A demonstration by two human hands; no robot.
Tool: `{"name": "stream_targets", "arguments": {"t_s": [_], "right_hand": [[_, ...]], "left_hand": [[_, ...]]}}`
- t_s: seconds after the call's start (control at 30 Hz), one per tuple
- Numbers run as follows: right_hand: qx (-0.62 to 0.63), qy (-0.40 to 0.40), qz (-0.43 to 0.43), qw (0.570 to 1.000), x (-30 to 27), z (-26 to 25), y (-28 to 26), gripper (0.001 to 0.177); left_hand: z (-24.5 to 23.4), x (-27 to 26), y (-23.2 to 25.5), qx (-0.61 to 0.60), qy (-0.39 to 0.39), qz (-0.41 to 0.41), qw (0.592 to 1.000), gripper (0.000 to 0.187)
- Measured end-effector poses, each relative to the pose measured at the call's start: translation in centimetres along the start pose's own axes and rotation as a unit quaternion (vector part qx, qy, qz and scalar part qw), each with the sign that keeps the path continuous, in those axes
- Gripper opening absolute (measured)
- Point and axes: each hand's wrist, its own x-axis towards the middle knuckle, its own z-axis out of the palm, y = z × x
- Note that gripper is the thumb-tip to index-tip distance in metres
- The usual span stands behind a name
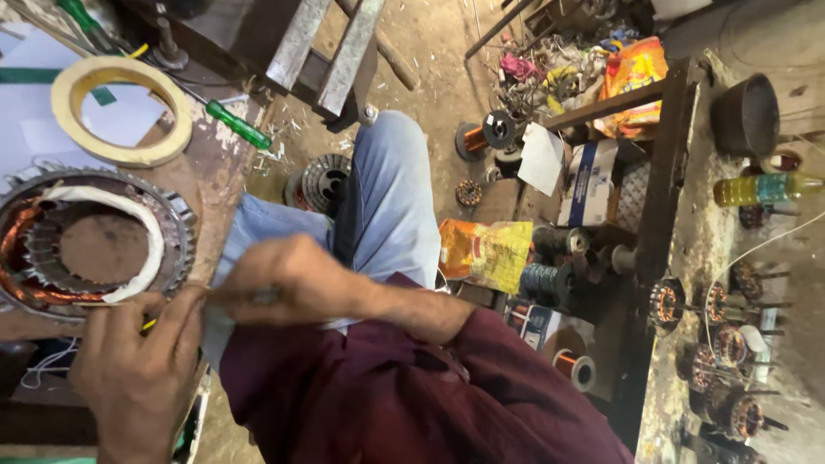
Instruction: The person is repairing a motor stator by stripping, twisting, and taping wires. They use scissors to cut wires and electrical tape to insulate connections.
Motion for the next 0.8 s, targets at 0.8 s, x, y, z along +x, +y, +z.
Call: {"name": "stream_targets", "arguments": {"t_s": [0.8], "right_hand": [[-0.02,0.031,-0.008,0.999,0.2,0.2,0.0,0.017]], "left_hand": [[-0.3,0.5,0.5,0.014,0.014,0.007,1.0,0.018]]}}
